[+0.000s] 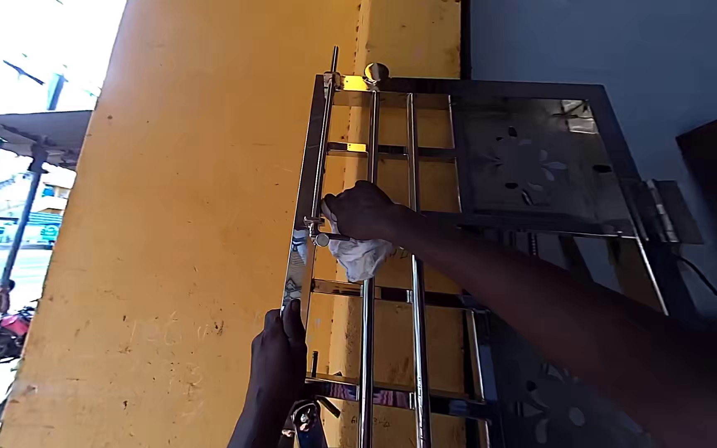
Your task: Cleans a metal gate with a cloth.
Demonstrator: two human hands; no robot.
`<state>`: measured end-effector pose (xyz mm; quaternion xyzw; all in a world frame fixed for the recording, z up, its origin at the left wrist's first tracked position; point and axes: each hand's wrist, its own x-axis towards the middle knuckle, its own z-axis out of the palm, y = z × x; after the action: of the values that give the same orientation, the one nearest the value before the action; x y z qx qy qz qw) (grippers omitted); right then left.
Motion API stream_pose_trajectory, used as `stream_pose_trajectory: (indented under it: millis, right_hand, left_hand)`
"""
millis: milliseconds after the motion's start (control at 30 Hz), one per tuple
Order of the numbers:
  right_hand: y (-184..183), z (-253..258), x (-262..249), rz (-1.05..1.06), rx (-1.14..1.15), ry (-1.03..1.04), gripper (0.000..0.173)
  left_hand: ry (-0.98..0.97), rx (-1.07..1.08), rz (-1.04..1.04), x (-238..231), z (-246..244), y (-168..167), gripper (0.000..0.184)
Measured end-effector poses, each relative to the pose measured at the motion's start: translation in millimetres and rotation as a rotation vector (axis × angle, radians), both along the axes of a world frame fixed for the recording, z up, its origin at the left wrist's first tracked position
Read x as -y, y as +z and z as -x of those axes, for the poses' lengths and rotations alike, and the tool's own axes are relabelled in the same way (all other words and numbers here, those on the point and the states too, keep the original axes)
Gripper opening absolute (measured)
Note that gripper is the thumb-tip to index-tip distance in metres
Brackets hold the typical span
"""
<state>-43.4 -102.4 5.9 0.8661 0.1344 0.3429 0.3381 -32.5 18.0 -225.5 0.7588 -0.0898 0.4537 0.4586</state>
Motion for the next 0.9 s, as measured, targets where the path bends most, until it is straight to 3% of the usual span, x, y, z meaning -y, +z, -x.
stream_pose_trajectory:
  millis: [100, 233, 400, 467, 567, 633, 700, 767, 900]
  right_hand:
    - [3.4, 0.8, 34.6, 0.103, -0.016, 0.200, 0.056]
    - [20.5, -6.9, 82.3, 0.097, 0.113, 0.543, 0.034]
    - [54.5, -16.0, 66.1, -0.195, 0.367, 0.450, 0.040]
    - [26.2, -27.9, 55.6, -0.307, 0.432, 0.568, 0.039]
    - [-60.8, -24.9, 50.5, -0.414, 0.371, 0.654, 0.051]
    - [-108.2, -6.3, 51.8, -0.430, 0.250, 0.562, 0.067]
    - [-119.9, 5.0, 49.5, -0.412, 0.195, 0.404, 0.069]
    - [-88.0, -2.5, 44.4, -0.502, 0.250, 0.332, 0.070]
    - [45.9, -32.7, 36.3, -0.604, 0.475, 0.232, 0.069]
  left_hand:
    - [-0.011, -0.016, 0.004, -1.3, -1.2, -0.3, 0.051]
    - [-0.024, -0.027, 0.002, 0.5, 0.1, 0.8, 0.050]
    - [-0.023, -0.027, 0.010, 0.7, -1.3, 1.5, 0.050]
    - [-0.030, -0.018, 0.017, 1.2, -1.8, 0.5, 0.050]
    - [-0.033, -0.019, 0.012, 1.4, -1.0, 0.6, 0.050]
    - [-0.029, -0.019, 0.007, 0.6, 0.4, 1.0, 0.050]
    - [-0.028, -0.017, 0.014, -0.6, 0.0, 1.0, 0.050]
    - [-0.032, -0.016, 0.026, 0.1, -1.3, 0.4, 0.050]
    - [-0.037, -0.023, 0.030, -1.4, -1.7, -0.5, 0.050]
